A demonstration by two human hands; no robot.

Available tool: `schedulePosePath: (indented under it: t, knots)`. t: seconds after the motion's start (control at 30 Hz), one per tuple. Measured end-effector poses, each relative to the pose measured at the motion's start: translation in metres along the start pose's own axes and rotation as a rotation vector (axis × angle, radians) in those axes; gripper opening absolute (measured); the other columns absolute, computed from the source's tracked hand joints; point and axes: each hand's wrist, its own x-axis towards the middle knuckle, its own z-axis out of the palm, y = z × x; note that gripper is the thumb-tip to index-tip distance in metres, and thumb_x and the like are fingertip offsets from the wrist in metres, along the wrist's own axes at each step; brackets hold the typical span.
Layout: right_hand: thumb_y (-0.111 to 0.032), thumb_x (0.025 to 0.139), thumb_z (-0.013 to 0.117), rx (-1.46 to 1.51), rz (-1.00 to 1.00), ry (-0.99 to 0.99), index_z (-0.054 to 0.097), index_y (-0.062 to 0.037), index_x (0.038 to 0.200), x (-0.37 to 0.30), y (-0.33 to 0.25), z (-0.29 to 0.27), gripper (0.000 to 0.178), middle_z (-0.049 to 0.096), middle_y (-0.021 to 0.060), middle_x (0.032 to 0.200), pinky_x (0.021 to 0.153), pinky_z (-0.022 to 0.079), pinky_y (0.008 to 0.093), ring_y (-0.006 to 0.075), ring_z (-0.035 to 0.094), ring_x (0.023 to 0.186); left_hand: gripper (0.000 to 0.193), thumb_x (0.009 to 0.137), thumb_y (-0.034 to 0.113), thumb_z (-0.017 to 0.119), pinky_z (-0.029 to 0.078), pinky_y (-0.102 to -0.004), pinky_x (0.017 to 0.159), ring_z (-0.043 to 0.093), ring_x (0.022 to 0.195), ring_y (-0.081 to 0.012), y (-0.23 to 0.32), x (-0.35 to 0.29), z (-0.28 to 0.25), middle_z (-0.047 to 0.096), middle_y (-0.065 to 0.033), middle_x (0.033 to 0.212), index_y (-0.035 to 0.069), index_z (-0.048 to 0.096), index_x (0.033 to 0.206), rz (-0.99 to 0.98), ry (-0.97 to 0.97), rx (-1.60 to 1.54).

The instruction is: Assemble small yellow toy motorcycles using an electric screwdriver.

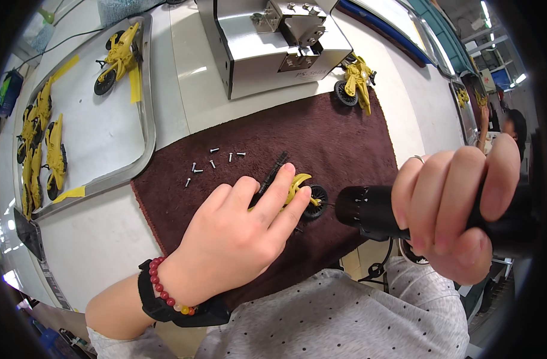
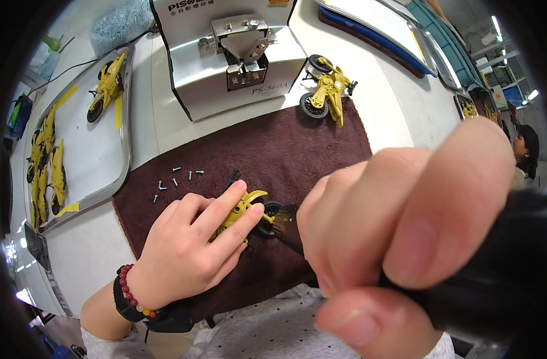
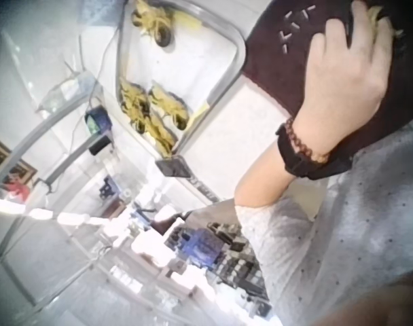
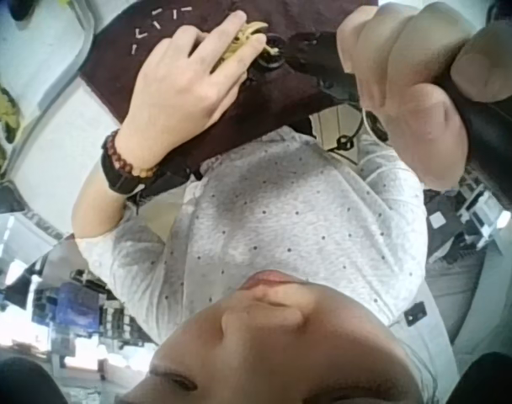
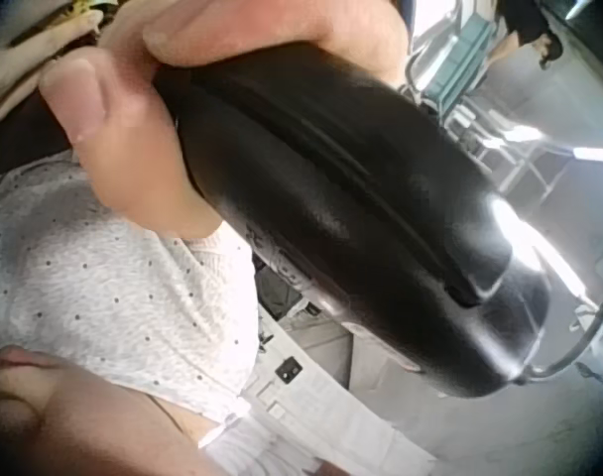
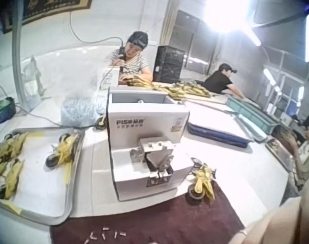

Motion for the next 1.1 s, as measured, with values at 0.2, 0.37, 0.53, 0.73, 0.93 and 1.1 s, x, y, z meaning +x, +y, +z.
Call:
schedulePosePath:
  t: [0.2,0.37,0.53,0.73,0.93,1.1]
  knots:
    - [-0.005,0.086,0.066,0.016,-0.001,0.006,0.042,-0.0133,0.098,0.0,0.002,-0.002,0.029,0.057,-0.0007,0.068,0.057,0.048,0.0252,0.012,0.06,0.055,0.05,0.068,0.014,0.074,0.048,-0.0308,0.067,0.054,0.08,-0.0215,0.001,0.003,-0.002,0.059,-0.0135,0.124,0.009,0.066,0.117,0.024,-0.003,0.004]
    - [-0.004,0.084,0.069,0.002,0.037,-0.029,0.043,-0.0127,0.098,0.003,0.003,0.007,0.031,0.059,0.0005,0.069,0.057,0.049,0.0262,0.0129,0.06,0.054,0.05,0.068,0.013,0.073,0.049,-0.031,0.067,0.054,0.079,-0.0221,-0.001,0.002,0.001,0.059,-0.0142,0.123,0.009,0.065,0.117,0.036,0.027,0.003]
    - [-0.007,0.079,0.075,0.157,0.006,-0.146,0.047,-0.0138,0.11,0.004,0.001,-0.006,0.042,0.064,0.0039,0.076,0.061,0.051,0.0275,0.0158,0.065,0.06,0.054,0.067,0.012,0.073,0.047,-0.0327,0.069,0.054,0.082,-0.0236,0.001,0.0,-0.003,0.055,-0.0157,0.124,0.013,0.064,0.121,-0.001,0.014,-0.034]
    - [-0.008,0.075,0.081,0.288,-0.076,-0.291,0.05,-0.0151,0.121,0.005,0.005,-0.03,0.056,0.069,0.0068,0.086,0.065,0.055,0.0306,0.019,0.07,0.069,0.058,0.067,0.011,0.071,0.042,-0.0328,0.069,0.052,0.084,-0.0238,0.004,-0.004,-0.001,0.051,-0.0123,0.111,0.02,0.064,0.123,-0.025,0.046,-0.016]
    - [0.003,0.063,0.079,0.319,-0.184,-0.099,0.06,-0.0088,0.085,0.01,-0.034,-0.041,0.031,0.065,0.0011,0.074,0.065,0.053,0.0236,0.008,0.063,0.066,0.059,0.065,0.01,0.07,0.041,-0.0333,0.068,0.05,0.082,-0.0228,0.004,-0.004,-0.001,0.051,-0.0118,0.11,0.021,0.064,0.123,-0.014,0.043,0.001]
    - [0.004,0.064,0.074,0.266,-0.205,0.22,0.053,-0.0112,0.088,0.02,-0.045,-0.029,0.035,0.049,-0.0029,0.081,0.066,0.041,0.0202,0.004,0.054,0.068,0.054,0.071,0.007,0.063,0.041,-0.0332,0.071,0.052,0.084,-0.0232,0.009,-0.005,-0.002,0.052,-0.0138,0.113,0.02,0.064,0.124,-0.053,0.042,0.043]
